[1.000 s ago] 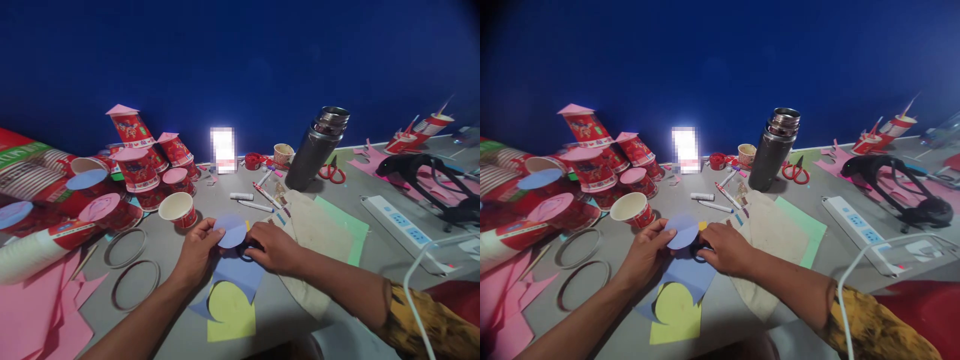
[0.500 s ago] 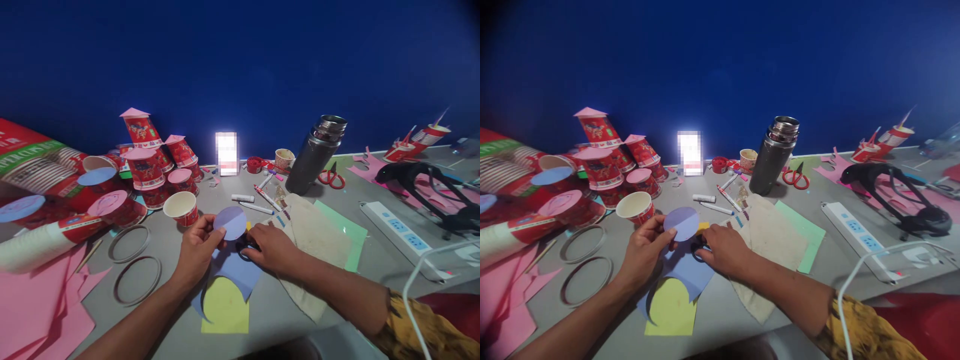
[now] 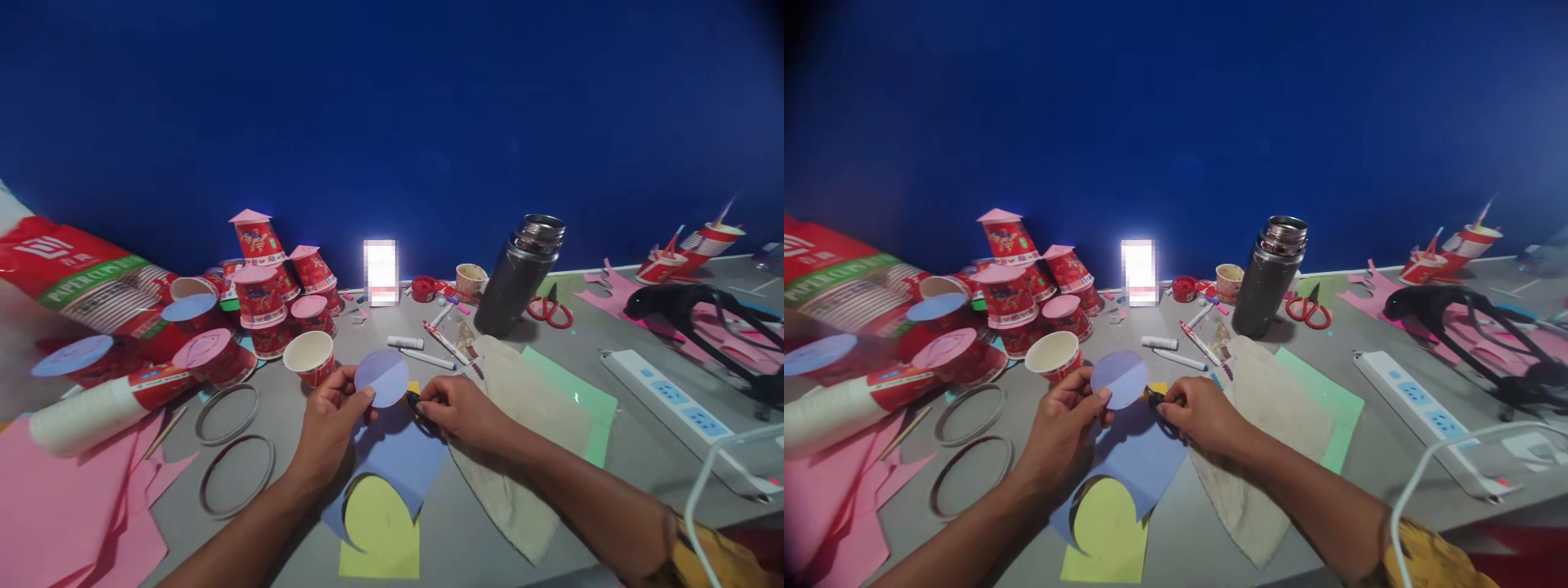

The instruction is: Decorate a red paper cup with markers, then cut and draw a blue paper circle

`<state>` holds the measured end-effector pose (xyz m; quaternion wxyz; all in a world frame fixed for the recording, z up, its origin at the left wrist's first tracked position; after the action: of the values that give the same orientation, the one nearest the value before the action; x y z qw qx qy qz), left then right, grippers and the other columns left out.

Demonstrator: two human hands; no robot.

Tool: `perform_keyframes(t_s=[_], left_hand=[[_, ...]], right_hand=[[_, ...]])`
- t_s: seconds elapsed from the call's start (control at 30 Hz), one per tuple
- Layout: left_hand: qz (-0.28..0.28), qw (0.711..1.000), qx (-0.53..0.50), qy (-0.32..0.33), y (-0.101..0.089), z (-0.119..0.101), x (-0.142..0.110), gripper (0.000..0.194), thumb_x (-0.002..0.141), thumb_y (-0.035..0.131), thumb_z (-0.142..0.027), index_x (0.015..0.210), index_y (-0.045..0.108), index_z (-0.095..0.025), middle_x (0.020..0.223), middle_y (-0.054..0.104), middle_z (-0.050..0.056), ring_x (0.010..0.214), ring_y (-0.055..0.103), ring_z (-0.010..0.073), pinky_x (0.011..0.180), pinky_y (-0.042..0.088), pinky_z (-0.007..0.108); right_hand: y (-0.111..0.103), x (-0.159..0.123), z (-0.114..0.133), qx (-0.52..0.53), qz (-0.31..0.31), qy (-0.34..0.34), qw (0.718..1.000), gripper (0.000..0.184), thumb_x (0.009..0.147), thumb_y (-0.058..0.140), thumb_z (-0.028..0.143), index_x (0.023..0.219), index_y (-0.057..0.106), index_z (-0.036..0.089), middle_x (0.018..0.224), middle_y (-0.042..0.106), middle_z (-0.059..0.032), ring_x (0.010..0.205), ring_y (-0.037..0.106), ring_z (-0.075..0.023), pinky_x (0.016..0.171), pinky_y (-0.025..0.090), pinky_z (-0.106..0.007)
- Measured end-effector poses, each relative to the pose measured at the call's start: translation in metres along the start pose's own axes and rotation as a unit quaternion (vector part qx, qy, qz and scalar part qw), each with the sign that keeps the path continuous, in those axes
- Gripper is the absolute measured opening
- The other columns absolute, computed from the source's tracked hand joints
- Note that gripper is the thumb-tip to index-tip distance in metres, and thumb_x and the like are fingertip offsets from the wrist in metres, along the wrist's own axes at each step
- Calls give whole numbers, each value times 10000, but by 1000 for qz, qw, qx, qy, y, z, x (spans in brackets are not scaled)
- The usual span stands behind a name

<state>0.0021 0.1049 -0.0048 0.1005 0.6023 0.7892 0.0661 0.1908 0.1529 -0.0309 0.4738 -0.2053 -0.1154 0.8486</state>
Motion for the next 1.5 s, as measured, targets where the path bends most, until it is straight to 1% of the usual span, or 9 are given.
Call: perform_keyframes(t_s=[0.17,0.3,0.47,0.67,1.03,1.13,1.23,1.37,1.5], left_hand=[[-6,1000,6,7,-1,-8,0,364,649,924,-332,897,705,-182,657,648,-45,518,613,111,501,461,211],[-1,1000,20,5,0,-10,-1,328,667,892,-339,881,698,-184,644,635,-43,520,604,118,493,439,215],[5,989,110,100,1,-26,-8,136,781,760,-258,893,721,-190,700,653,-27,580,610,122,546,468,225],[53,902,243,352,20,-62,-32,150,842,640,-91,840,735,-206,829,706,24,759,672,147,652,517,229],[13,943,172,286,6,-69,-16,154,807,659,-91,845,746,-212,901,729,35,895,702,168,819,568,271],[27,929,218,297,14,-84,-28,236,827,581,-72,882,761,-214,936,747,38,934,717,171,849,566,278],[49,937,231,259,19,-86,-38,296,812,536,-66,919,766,-216,951,762,27,886,737,157,794,578,257],[41,935,254,243,22,-82,-47,275,834,532,-106,923,768,-216,941,764,21,860,734,151,779,580,251],[6,936,274,222,19,-69,-51,226,865,570,-176,951,776,-208,985,763,42,908,727,173,837,587,288]], right_hand=[[2,4,-19,252,-7,55,966,254,694,837,280,893,735,159,630,671,19,465,510,-86,466,343,-225],[-1,7,-14,314,-7,48,948,347,630,885,292,914,748,146,759,733,-32,564,590,-107,538,420,-240],[-29,3,4,66,-114,-57,990,240,760,753,340,933,760,175,782,753,-45,685,656,-187,642,482,-306],[-48,-3,19,-267,-192,-135,935,241,930,637,345,1074,783,220,1062,819,-89,950,742,-270,837,512,-366],[-33,3,20,-420,-106,-100,896,231,1051,578,279,1113,782,190,1148,767,-121,1065,710,-258,881,488,-331],[-37,0,25,-370,-138,-130,909,229,1033,571,273,989,782,195,1111,746,-113,1007,686,-246,805,466,-321],[-37,-3,28,-186,-133,-174,958,311,1014,569,371,830,742,191,888,722,-75,858,655,-215,765,457,-317],[-7,-3,17,149,46,-105,982,543,955,561,691,845,722,184,691,621,-10,579,499,-139,559,378,-270],[13,-13,23,193,124,-99,968,488,720,870,630,785,698,178,680,584,27,601,479,-111,562,359,-241]])
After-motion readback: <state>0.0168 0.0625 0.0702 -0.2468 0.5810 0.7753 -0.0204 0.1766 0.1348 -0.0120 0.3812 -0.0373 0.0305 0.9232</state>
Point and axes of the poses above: each hand's wrist, its own x-axis towards the middle knuckle, its own y-axis out of the palm, z = x × y, the point moved 10 cm from there along x, towards the middle knuckle
